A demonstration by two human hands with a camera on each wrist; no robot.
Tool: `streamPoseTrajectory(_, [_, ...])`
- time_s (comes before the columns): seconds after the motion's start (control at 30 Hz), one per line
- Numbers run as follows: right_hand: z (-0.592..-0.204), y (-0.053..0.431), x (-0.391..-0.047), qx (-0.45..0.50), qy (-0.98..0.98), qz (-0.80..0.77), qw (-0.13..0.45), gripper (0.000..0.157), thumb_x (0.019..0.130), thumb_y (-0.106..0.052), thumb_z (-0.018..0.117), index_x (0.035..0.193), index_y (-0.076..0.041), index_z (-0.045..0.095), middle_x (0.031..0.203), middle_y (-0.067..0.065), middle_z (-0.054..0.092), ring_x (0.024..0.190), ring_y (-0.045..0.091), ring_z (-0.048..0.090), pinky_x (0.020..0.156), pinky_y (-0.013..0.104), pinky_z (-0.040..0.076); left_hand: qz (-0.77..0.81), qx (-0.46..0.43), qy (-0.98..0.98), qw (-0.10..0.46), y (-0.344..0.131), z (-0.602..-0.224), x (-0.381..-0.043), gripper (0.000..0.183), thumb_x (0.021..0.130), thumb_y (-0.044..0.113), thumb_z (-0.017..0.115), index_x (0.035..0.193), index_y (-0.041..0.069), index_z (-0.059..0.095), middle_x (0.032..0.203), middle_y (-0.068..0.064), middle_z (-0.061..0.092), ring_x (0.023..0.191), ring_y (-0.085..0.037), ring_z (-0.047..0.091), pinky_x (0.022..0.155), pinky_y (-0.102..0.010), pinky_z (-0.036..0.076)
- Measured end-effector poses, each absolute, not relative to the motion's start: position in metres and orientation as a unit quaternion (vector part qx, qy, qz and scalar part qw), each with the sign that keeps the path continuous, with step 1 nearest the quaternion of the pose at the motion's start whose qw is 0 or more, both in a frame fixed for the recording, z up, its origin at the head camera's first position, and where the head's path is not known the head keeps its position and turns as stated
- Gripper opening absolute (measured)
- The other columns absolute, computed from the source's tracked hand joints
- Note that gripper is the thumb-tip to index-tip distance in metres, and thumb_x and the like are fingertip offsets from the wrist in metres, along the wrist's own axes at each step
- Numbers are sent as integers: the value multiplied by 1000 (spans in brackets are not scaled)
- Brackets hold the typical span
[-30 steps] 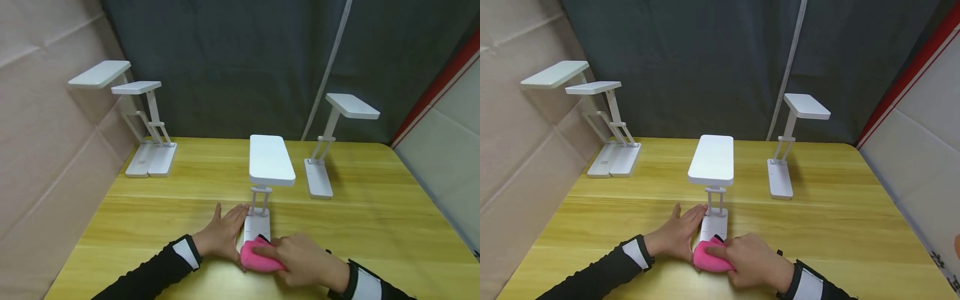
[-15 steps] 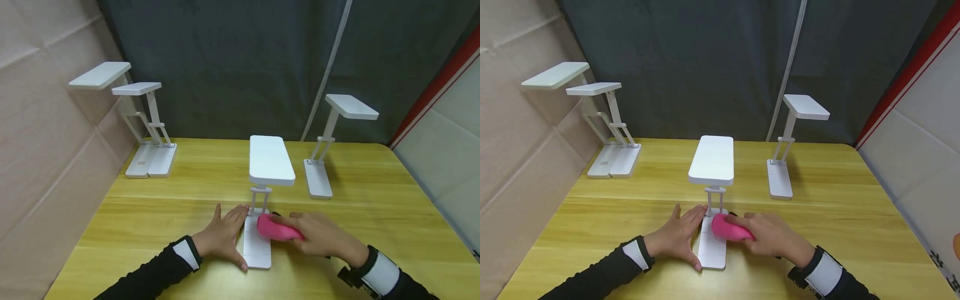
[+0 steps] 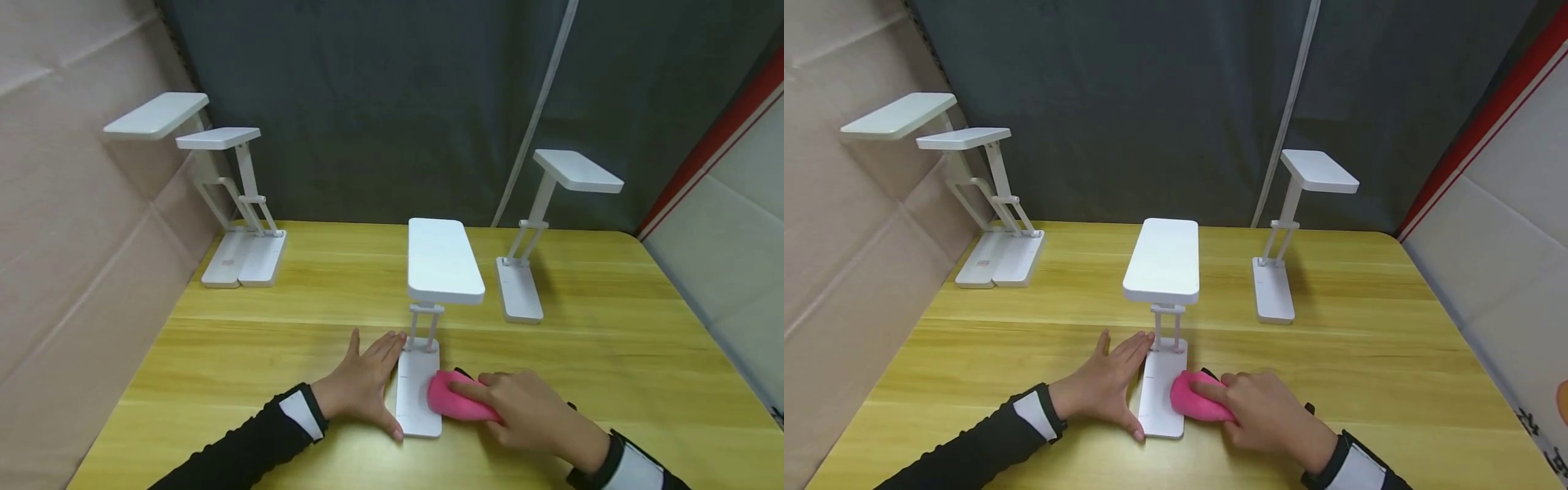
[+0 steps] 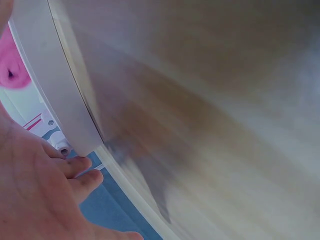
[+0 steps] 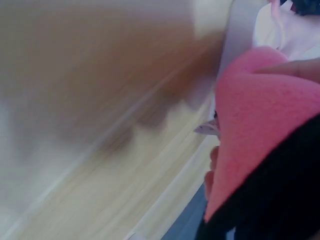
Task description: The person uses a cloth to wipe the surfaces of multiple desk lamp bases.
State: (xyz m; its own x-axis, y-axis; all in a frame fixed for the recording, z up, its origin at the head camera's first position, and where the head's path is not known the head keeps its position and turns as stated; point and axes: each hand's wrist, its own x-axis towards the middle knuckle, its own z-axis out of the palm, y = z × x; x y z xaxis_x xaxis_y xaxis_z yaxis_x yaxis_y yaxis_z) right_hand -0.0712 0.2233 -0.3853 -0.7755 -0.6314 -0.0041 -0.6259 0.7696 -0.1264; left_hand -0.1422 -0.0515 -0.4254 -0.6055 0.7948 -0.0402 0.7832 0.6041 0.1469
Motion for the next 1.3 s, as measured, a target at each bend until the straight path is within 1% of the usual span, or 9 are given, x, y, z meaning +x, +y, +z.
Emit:
streamPoseTrajectory(0.2, [-380,218,-52,-372,925,-73,32,61,66,-19,62,122,-40,48,68,-18,35,48,2,27,40,21,24,60,440,895,51,-51,-425,-142,137,47,87,55,141,2,5,148,-13,13,135,-24,10,94,-72,5])
streamPoseTrajectory(0.33, [-371,223,-49,-393,903,-141,99,63,67,-16,63,123,-41,47,76,-23,43,53,-2,33,43,19,28,61,437,895,57,-51,-424,-141,137,47,86,56,141,2,4,148,-13,13,135,-24,9,94,-71,4])
streamPoseTrajectory(0.43, [-361,234,-58,-362,904,-179,138,64,70,-13,63,125,-39,46,88,-20,53,62,-2,41,50,20,34,67,441,893,56,-49,-425,-142,136,47,86,56,141,2,4,148,-13,13,135,-25,10,94,-72,4])
streamPoseTrajectory(0.53, [-358,242,-74,-283,943,-144,97,64,71,-13,63,128,-36,45,93,-10,57,63,4,42,51,25,35,72,444,892,52,-48,-425,-143,136,47,86,56,141,2,4,148,-13,13,135,-25,10,94,-72,5])
streamPoseTrajectory(0.63, [-367,239,-91,-208,976,-67,22,63,71,-16,61,129,-31,45,80,-2,54,55,9,38,43,27,32,73,441,893,50,-49,-426,-143,137,46,87,56,141,2,5,148,-13,14,135,-24,10,94,-72,4])
streamPoseTrajectory(0.8, [-390,222,-106,-191,981,-2,-44,60,68,-18,59,127,-21,47,68,2,48,48,11,34,35,27,25,79,442,892,46,-52,-427,-142,138,45,87,56,141,1,6,148,-13,14,135,-24,10,93,-73,5])
streamPoseTrajectory(0.97, [-397,212,-105,-218,974,23,-57,52,67,-17,59,118,-20,53,61,0,43,47,12,33,35,28,25,76,449,889,40,-50,-429,-142,137,47,87,54,141,1,4,148,-14,14,135,-25,11,93,-73,6])
streamPoseTrajectory(1.07, [-393,211,-99,-237,970,22,-43,51,67,-15,60,117,-22,55,59,-2,40,47,12,32,37,27,26,73,447,891,46,-50,-428,-142,138,46,87,55,141,2,3,148,-13,12,135,-24,10,93,-73,5])
streamPoseTrajectory(1.3, [-386,211,-80,-281,960,4,6,54,61,-13,63,113,-26,54,63,-3,44,47,11,32,40,28,29,76,439,894,57,-52,-427,-143,139,45,86,57,141,2,3,149,-12,12,135,-22,9,94,-72,5])
